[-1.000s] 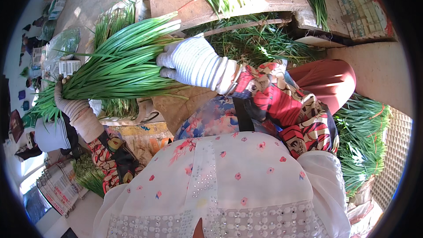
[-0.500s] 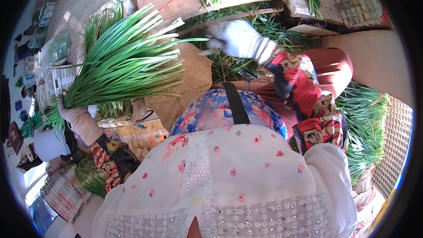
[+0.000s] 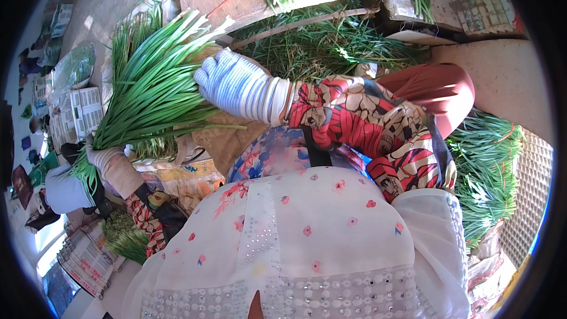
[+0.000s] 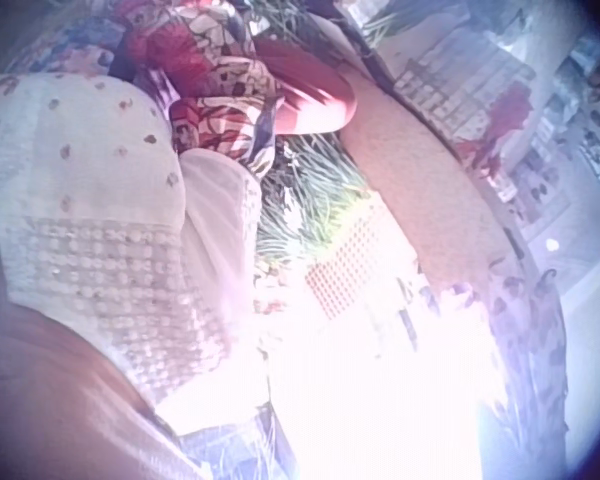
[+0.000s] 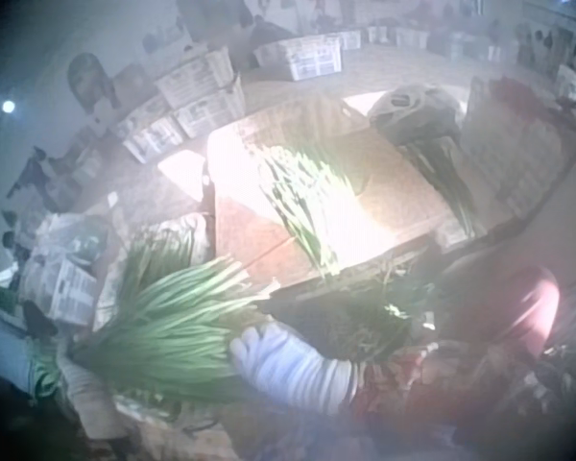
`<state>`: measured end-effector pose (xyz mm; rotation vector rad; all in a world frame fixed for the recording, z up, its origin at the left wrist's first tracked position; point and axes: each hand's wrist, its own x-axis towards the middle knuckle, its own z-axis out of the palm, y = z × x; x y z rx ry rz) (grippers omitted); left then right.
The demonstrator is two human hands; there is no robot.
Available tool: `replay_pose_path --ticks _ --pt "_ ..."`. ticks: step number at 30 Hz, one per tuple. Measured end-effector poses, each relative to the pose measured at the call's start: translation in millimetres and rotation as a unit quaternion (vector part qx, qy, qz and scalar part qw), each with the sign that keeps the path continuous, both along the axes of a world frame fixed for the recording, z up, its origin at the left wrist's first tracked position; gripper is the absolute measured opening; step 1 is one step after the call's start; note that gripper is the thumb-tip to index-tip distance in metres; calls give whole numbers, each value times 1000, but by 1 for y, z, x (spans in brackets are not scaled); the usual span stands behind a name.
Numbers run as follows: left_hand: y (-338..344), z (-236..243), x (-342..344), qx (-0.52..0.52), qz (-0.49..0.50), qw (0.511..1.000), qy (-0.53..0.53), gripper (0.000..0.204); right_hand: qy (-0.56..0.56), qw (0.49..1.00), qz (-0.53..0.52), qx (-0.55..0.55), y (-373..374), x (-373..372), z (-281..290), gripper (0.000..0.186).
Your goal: The person sorts a bunch of green onions, removing dry or yellowed leaves and placing the cleaned stalks onto a pile.
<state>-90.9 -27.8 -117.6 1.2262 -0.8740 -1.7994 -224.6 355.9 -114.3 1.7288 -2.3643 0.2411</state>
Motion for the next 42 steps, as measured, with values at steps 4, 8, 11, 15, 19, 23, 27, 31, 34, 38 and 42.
replay_pose_path --ticks 4,8,11,15,19,23,27,31,34,38,42 --pt "-5 -15 8 50 -8 997 -54 40 -31 986 -80 141 44 -42 14 12" --pt "-15 -44 27 31 -37 998 -48 46 -78 917 -261 291 133 -96 -7 17" --pt "-14 -50 43 22 -17 997 -78 46 -278 958 -37 54 130 -70 -7 19" --pt "-4 -48 36 11 -16 994 -103 46 -304 951 10 -54 92 -10 11 14" --pt "7 -39 33 -22 -1 989 -149 46 -316 921 -74 -216 35 17 7 15" --pt "35 -14 36 28 21 998 -46 44 -263 945 -176 -85 -5 6 -9 28" --pt "74 9 26 12 31 999 19 40 -510 817 -259 -76 -26 4 -24 41" --pt "98 36 23 54 45 996 46 31 -768 540 -308 -153 -45 13 18 30" --pt "86 18 26 1 25 994 104 35 -859 484 3 -167 -28 48 62 22" --pt "79 11 12 35 11 997 72 39 -797 516 281 -139 18 34 105 16" --pt "81 23 30 28 33 998 44 42 -779 584 184 -133 85 -19 80 21"
